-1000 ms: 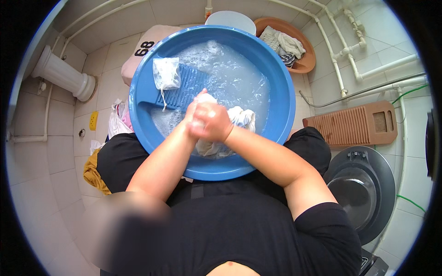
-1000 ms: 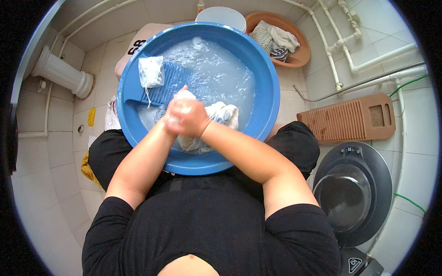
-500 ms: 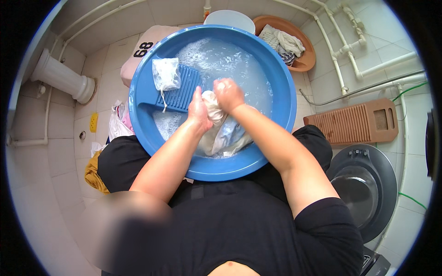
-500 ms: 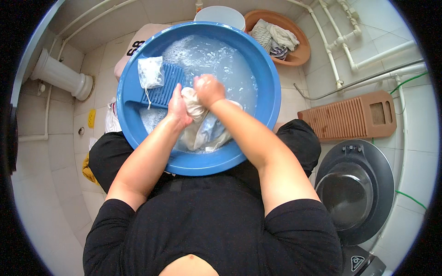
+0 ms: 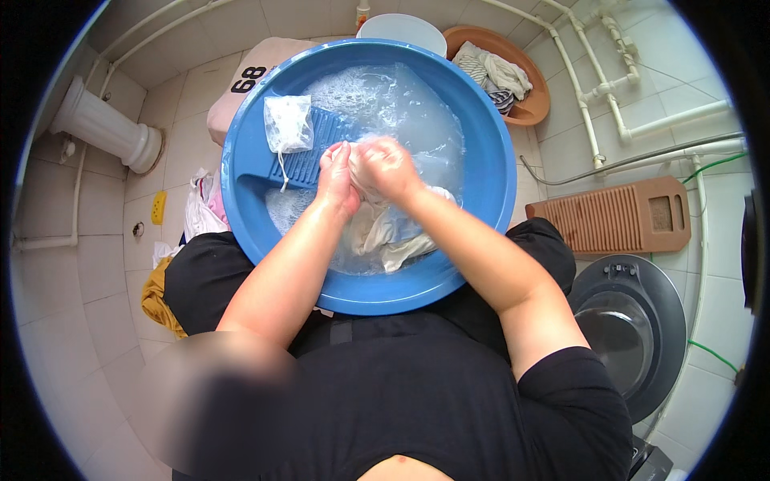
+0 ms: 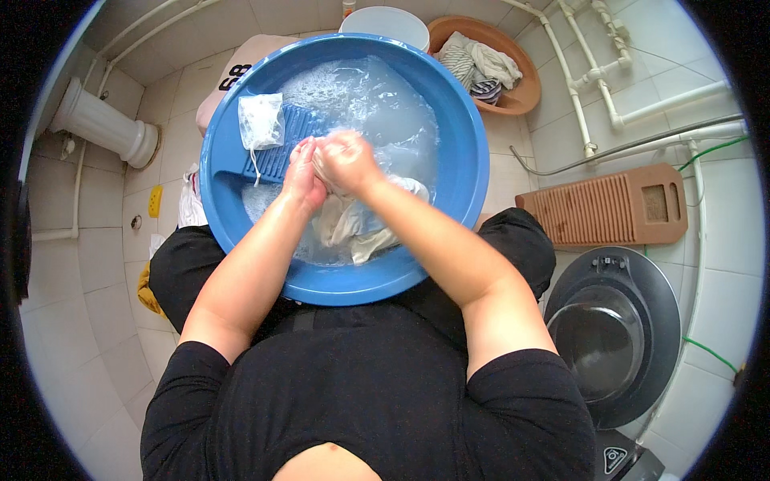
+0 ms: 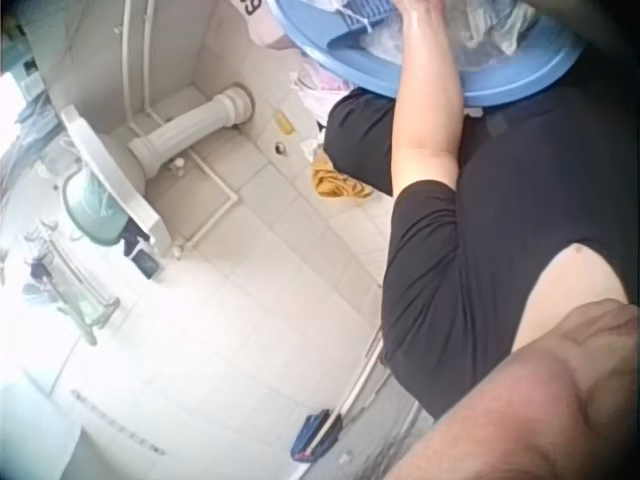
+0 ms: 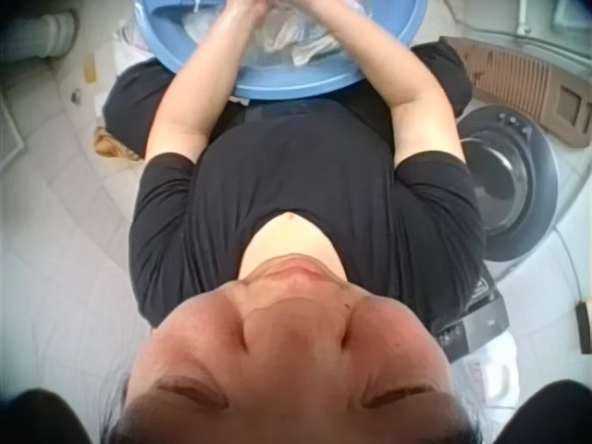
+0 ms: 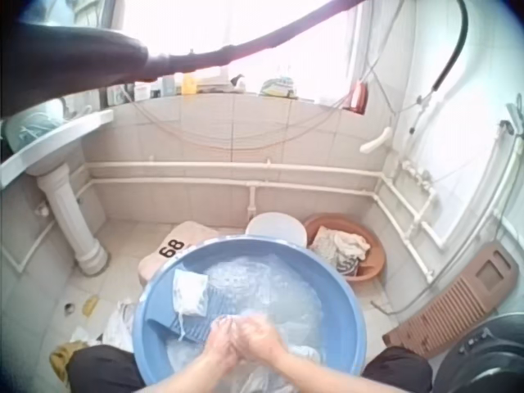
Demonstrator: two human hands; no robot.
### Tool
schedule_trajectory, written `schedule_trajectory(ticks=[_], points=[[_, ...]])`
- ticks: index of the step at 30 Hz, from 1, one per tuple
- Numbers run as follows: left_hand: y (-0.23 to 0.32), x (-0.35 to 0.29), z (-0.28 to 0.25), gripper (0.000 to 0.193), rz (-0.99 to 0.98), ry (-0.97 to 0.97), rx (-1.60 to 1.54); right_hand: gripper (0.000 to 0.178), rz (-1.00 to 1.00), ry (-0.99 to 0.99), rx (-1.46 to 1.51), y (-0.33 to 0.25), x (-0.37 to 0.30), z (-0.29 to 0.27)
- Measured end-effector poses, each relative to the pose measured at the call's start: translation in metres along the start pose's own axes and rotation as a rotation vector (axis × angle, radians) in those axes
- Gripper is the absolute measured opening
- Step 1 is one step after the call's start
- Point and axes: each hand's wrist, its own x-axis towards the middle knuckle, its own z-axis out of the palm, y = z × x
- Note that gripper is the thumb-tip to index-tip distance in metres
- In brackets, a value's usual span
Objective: The person sits on the floor and hand-washes a white cloth in a blue basin filled with soapy water. They repeatedly scrub, squeeze, and wring the cloth, occasionally lifting it to inspect it before submerging it again. The person also briefly handles a pink cloth from a pile on the floor.
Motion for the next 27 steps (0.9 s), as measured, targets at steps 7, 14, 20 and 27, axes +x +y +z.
schedule_trajectory(ticks=[7,14,20,27], points=[[-0.014,0.033,-0.054,0.029,-0.537,-0.639,-0.335,0.014,-0.683,-0.161,-0.537,-0.045,-0.04,0.022],[0.003,-0.021,0.013,0.026,-0.398,-0.114,-0.127,0.017,-0.161,0.173,-0.403,-0.01,-0.008,0.008],[-0.014,0.001,-0.023,0.028,-0.231,-0.171,-0.179,0.022,-0.363,0.075,-0.555,-0.006,-0.017,0.018],[0.003,-0.02,0.01,0.022,-0.083,-0.023,0.024,0.043,0.249,0.209,-0.888,0.04,0.031,-0.061]])
